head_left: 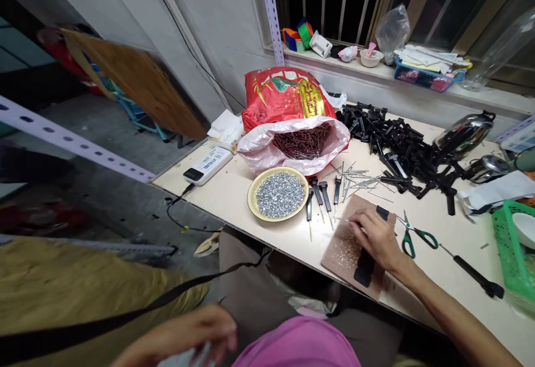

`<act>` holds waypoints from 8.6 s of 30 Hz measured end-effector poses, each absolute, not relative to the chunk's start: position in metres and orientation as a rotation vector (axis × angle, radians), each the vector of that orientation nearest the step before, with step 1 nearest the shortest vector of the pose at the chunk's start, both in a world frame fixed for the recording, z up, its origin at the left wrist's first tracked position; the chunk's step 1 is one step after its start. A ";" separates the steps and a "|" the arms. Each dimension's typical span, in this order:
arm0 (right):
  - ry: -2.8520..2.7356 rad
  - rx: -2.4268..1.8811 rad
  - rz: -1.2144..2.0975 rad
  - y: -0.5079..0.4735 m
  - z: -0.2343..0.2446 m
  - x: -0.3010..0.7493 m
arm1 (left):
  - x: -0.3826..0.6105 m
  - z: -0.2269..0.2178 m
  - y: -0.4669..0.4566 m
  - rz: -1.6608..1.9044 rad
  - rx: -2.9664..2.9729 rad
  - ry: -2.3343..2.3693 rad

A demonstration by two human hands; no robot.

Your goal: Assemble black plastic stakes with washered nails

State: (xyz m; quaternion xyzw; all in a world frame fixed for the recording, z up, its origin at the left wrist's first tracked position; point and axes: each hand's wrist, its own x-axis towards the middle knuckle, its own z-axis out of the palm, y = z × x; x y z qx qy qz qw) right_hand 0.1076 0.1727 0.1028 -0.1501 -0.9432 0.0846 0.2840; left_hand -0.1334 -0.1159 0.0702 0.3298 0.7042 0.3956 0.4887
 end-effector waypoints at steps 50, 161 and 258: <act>-2.261 -0.668 0.332 0.140 0.124 0.058 | -0.104 0.139 0.087 1.495 0.637 1.220; -2.426 -0.914 0.307 0.163 0.088 0.132 | -0.092 0.084 0.113 0.985 1.641 1.436; -1.976 -0.686 0.487 0.131 0.104 0.095 | -0.065 0.123 0.117 1.375 1.525 1.334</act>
